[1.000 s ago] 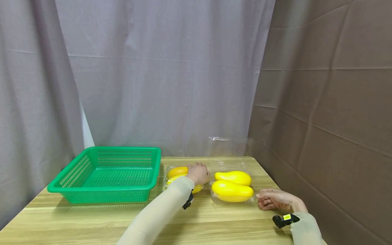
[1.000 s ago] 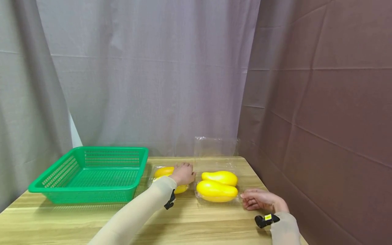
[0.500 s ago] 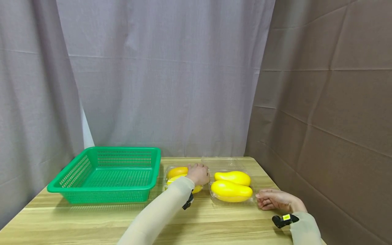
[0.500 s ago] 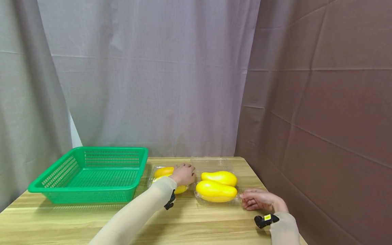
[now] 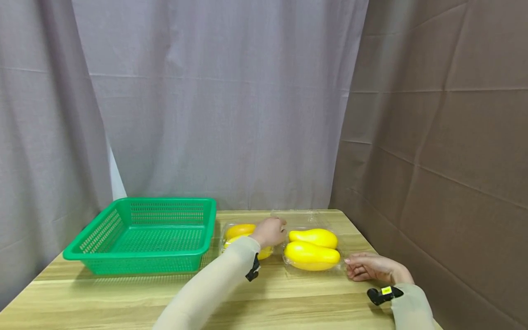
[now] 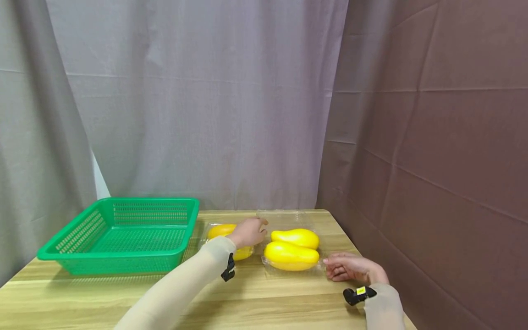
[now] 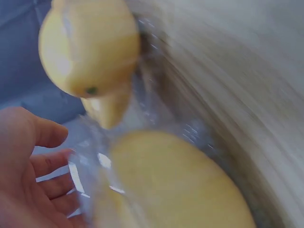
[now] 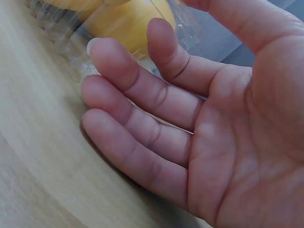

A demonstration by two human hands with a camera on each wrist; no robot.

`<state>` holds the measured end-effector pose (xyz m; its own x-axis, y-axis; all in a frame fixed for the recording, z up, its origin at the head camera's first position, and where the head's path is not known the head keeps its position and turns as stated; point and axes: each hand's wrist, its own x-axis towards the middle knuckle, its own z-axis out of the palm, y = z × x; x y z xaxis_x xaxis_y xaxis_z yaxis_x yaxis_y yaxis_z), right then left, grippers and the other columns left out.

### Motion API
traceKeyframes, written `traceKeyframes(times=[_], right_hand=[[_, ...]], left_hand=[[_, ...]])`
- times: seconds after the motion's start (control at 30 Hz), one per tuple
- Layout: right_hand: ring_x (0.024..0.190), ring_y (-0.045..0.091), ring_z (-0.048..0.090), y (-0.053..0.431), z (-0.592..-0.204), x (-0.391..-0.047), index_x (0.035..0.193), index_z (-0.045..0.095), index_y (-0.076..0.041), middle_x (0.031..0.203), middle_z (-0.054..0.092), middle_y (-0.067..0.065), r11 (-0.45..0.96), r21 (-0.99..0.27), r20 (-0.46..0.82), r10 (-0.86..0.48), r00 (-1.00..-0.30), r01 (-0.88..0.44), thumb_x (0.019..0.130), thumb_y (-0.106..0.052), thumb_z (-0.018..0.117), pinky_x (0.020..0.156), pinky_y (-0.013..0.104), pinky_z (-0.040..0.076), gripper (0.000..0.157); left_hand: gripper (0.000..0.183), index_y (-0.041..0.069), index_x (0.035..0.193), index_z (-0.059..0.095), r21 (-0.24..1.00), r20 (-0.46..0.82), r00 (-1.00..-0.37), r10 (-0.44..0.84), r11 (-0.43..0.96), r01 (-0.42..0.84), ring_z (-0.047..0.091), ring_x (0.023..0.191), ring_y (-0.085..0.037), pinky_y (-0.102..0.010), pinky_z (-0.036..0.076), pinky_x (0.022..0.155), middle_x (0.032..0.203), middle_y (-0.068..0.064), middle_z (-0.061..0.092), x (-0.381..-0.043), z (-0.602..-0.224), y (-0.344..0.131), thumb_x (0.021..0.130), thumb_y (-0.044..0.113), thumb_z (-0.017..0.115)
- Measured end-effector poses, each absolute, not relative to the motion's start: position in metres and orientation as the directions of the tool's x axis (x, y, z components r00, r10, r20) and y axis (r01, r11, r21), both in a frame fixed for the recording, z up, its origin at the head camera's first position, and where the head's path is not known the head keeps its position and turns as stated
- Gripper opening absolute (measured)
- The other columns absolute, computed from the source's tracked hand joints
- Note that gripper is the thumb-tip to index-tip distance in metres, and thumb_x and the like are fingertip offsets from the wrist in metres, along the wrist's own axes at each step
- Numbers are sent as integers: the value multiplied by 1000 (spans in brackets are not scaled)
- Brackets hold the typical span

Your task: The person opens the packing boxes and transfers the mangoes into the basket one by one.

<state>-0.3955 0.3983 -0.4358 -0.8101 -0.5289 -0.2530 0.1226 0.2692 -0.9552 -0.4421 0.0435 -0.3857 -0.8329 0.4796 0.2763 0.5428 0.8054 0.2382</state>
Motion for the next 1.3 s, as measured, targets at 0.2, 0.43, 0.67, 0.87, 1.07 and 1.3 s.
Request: traceKeyframes(times=[0.2,0.43,0.67,0.87,1.07,1.3], right_hand=[[89,25,63,401,-433,-398,106,56,2,96,65,12,255,-957,-260,-556,-789,136,99,-22,44,83,44,50,28],[77,20,65,393,-426,-399,97,59,1,90,65,11,384,-909,-341,-462,-819,162,97,-51,34,71,40,54,58],[61,14,58,373,-422,-398,99,55,3,79,62,9,513,-852,-278,-283,-918,100,94,-53,41,58,33,53,58],[61,19,55,363,-426,-402,99,50,4,77,59,14,557,-830,-181,-240,-954,17,97,-35,45,53,31,48,40],[58,22,53,350,-425,-398,93,51,0,73,58,13,643,-762,-180,-94,-979,78,86,-19,55,49,33,47,20],[57,23,51,342,-420,-394,91,51,-1,73,56,15,712,-692,-208,-37,-977,121,81,-10,53,47,32,47,14]], left_hand=[[43,12,124,60,321,236,-790,566,722,614,61,95,-15,-30,48,83,108,1,66,-428,-370,53,91,40,56],[54,14,125,59,336,179,-735,654,662,670,54,111,-12,-27,43,91,120,6,60,-412,-371,62,83,48,64],[53,16,125,59,294,163,-696,699,639,711,51,114,-12,-25,40,94,122,8,58,-405,-373,63,80,41,71],[61,17,129,55,301,109,-713,692,661,687,48,118,-13,-27,38,96,126,7,55,-406,-380,64,76,41,74],[64,21,132,51,305,71,-732,678,684,663,46,120,-14,-30,38,96,129,7,53,-406,-381,64,77,45,72],[69,24,136,46,321,19,-739,673,696,642,44,123,-15,-32,37,97,133,5,50,-411,-383,63,78,53,68]])
